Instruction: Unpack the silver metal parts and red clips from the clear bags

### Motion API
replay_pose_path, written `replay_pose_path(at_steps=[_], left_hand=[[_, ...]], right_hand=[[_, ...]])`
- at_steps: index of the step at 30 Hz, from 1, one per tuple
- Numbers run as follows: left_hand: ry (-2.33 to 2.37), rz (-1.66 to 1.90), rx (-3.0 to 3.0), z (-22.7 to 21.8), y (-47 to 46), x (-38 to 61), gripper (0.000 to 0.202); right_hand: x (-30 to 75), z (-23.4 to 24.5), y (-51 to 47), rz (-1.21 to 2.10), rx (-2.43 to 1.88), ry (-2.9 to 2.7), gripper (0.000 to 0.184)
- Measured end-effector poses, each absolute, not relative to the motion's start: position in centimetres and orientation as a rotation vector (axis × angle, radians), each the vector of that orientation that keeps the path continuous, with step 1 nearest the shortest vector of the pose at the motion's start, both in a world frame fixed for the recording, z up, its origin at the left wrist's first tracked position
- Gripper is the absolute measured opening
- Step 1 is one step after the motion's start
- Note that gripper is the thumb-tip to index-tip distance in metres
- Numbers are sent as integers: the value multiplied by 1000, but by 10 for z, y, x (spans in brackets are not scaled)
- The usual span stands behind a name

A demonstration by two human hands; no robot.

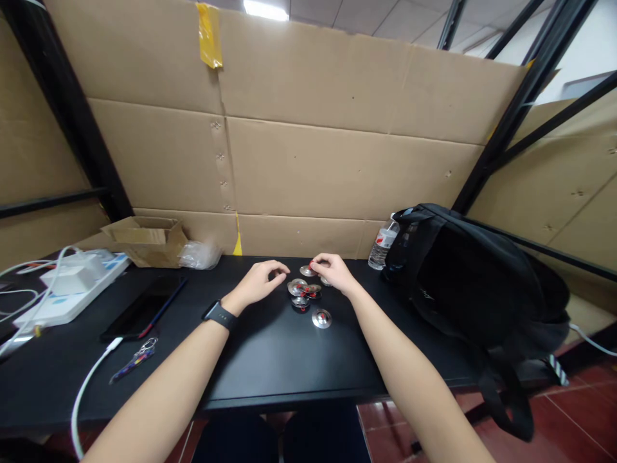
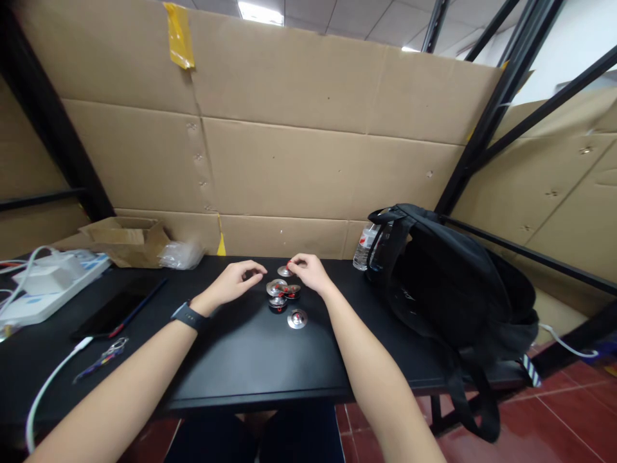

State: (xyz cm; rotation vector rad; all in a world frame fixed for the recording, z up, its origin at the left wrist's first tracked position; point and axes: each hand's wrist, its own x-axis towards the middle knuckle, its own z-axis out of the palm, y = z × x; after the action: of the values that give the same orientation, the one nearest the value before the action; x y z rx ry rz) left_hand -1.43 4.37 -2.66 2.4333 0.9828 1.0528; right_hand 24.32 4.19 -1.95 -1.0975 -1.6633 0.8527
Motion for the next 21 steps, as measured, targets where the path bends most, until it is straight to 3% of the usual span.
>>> replay_pose_path(at_steps=[7, 21], left_hand=[[967, 1339, 2075, -30, 27, 15, 28], [1064, 1417, 2134, -23, 15, 18, 14]], right_hand=[[207, -14, 22, 1122, -923, -1482, 35], [196, -14, 11, 1266, -851, -1447, 40]])
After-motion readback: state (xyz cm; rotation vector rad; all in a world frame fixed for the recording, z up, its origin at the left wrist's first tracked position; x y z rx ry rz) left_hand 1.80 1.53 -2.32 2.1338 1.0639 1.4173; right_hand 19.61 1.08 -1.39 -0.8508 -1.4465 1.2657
